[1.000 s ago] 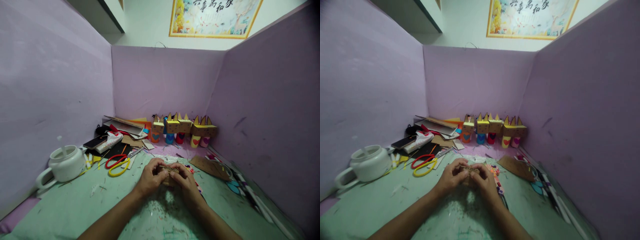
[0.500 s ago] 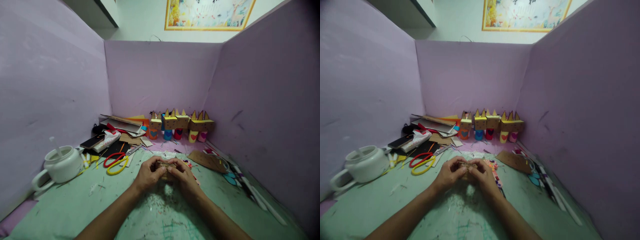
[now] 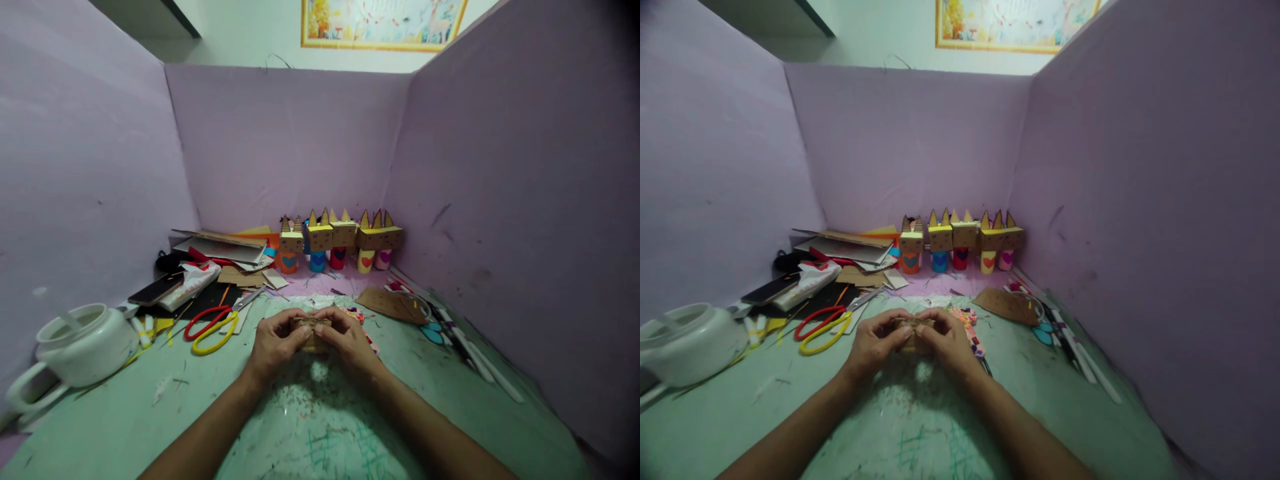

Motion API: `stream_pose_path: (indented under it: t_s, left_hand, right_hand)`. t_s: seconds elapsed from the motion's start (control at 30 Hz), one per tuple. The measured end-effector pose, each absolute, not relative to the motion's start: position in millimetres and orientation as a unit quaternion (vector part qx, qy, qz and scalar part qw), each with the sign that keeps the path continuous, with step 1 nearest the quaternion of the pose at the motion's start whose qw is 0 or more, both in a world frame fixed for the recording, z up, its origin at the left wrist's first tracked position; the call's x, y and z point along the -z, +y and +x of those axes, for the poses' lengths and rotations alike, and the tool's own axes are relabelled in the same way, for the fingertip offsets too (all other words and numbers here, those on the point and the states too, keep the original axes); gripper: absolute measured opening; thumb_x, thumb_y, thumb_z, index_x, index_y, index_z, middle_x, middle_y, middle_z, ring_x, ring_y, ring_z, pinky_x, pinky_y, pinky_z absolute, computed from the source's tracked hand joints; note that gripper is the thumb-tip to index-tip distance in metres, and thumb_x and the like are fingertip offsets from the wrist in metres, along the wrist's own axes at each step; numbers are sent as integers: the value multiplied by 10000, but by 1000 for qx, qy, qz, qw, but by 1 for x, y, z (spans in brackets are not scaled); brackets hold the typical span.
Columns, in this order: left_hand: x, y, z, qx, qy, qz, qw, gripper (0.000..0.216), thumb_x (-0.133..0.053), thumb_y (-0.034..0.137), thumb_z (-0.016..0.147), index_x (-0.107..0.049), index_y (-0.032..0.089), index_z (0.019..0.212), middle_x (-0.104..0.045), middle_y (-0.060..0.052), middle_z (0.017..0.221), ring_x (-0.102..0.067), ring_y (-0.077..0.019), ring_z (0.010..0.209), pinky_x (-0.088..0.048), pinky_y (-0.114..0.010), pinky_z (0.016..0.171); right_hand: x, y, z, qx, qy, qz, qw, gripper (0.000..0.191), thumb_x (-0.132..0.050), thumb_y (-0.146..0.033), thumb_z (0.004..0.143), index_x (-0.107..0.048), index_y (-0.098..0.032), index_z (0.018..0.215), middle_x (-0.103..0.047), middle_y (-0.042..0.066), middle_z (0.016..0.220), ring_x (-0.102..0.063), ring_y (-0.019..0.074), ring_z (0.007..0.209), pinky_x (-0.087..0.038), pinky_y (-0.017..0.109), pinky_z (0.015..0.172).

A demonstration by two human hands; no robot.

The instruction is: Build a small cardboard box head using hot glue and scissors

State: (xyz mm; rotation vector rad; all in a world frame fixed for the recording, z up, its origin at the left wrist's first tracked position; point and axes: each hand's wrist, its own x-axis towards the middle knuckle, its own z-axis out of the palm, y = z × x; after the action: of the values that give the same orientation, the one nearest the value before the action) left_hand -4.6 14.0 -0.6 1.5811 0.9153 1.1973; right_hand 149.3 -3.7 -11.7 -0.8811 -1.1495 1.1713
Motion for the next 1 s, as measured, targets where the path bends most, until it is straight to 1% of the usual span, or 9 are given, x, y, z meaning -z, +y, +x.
stream_pose_path:
  t_s: [0.1,0.2,0.3,0.43,0.6,0.77,0.9,1.0]
  left_hand:
    - [-3,11,-4,-485,368,643,465,214,-666,280,643,-700,129,791,-621,-18,682,-538,-150,640,-433,-235,590]
    - [-5,9,-4,-487,364,640,470,210,-668,289,634,-706,132,768,-626,-15,662,-529,-146,611,-425,-232,566]
    - [-5,9,-4,-494,364,631,475,228,-680,288,615,-714,130,777,-641,-21,680,-547,-157,637,-435,-237,578]
    - [-5,10,-3,-504,368,618,479,251,-693,278,606,-714,122,802,-632,-16,669,-542,-150,628,-441,-242,590]
    - [-6,9,-3,-508,375,596,496,241,-708,274,574,-704,121,760,-627,-12,637,-539,-146,603,-443,-246,570]
    - [-7,9,-2,-510,374,592,500,245,-712,261,558,-713,125,762,-670,-27,680,-568,-155,621,-457,-248,578]
    - [-7,10,-1,-515,372,585,504,262,-732,258,544,-703,129,771,-655,-8,645,-551,-135,578,-454,-237,553]
    - [-3,12,-1,-506,365,584,520,288,-750,263,564,-695,128,813,-660,-10,661,-567,-137,594,-472,-238,574]
  right_hand:
    - [12,-3,150,-498,-498,-377,601,186,-741,-290,598,-696,-223,765,-664,9,723,-606,211,772,-476,304,668]
    - [12,-2,152,-492,-501,-375,605,184,-762,-278,574,-707,-221,740,-701,27,826,-616,224,834,-484,324,730]
    - [12,-2,153,-488,-499,-379,608,187,-774,-269,561,-711,-220,730,-710,34,892,-619,215,830,-478,326,747]
    - [10,-2,156,-506,-503,-360,601,198,-758,-279,580,-730,-218,767,-710,35,908,-623,209,830,-477,315,732]
    - [10,-2,156,-521,-489,-353,604,189,-733,-252,569,-743,-224,756,-711,30,882,-627,213,812,-476,311,704]
    - [10,-2,156,-501,-489,-366,613,156,-708,-198,556,-749,-228,703,-718,30,924,-633,216,857,-470,321,761]
    - [9,-2,158,-484,-497,-373,617,152,-702,-198,553,-750,-219,695,-716,41,945,-631,228,882,-460,329,780]
    - [10,-1,160,-480,-496,-372,621,156,-710,-193,546,-745,-211,696,-716,43,947,-628,227,884,-454,327,786]
